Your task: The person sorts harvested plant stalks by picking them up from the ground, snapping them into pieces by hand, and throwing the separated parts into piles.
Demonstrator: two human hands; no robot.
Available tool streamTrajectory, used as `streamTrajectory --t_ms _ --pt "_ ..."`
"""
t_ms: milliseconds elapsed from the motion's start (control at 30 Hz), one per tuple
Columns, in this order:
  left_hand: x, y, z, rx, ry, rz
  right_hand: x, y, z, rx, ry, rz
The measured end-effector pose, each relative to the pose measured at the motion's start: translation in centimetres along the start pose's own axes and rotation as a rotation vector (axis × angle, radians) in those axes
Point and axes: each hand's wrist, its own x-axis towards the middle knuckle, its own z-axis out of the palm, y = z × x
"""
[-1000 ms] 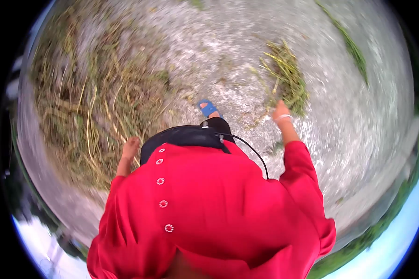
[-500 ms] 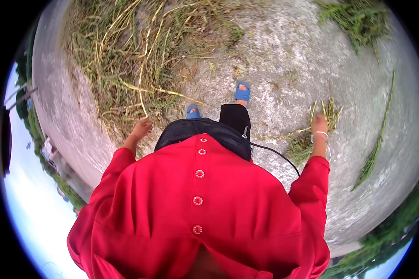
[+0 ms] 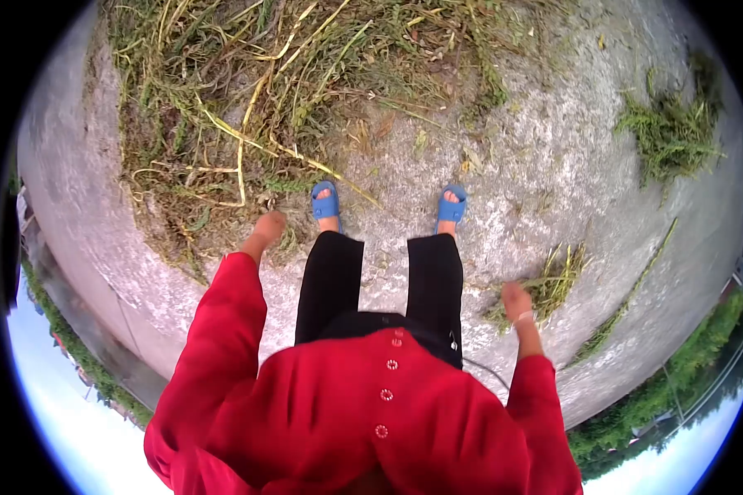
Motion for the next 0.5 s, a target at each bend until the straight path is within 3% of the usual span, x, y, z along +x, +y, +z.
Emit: streamTrajectory --t_ms 33,67,133,200,233,267,367,467,500 --pt "3.9 0.5 -1.2 0.089 0.05 0.102 -2.1 -0.3 1.6 -0.088 0.014 -0.068" --pt "7.5 1.2 -1.8 0.001 0.125 0.051 -3.1 -0.4 2.6 -0.097 -0.168 0.07" --pt "13.3 3.3 -3.4 -0.187 0.279 -0.021 -5.7 1.8 5.5 -0.046 -0.315 0.226" --pt "19.4 3.8 -3.9 -0.341 0.384 -0.005 -7.9 7.1 8.9 0.086 -0.286 0.25" --pt "22.7 3.4 -3.2 -0.312 0.494 0.058 -7.8 5.4 8.7 0.212 -0.294 0.427" --pt "25.3 3.3 -2.9 -0.272 0.499 0.029 -8.1 3.6 8.2 0.34 -0.298 0.605" --pt "27.7 5.6 -4.1 -0.212 0.407 -0.193 -7.0 3.0 7.8 0.499 -0.228 0.678" --pt "30.0 5.0 -2.4 -0.242 0.311 -0.244 -3.1 2.6 7.3 0.335 -0.236 0.599" --pt "29.8 5.0 -2.2 -0.215 0.261 -0.23 -0.6 1.4 6.9 0.109 -0.263 0.49"
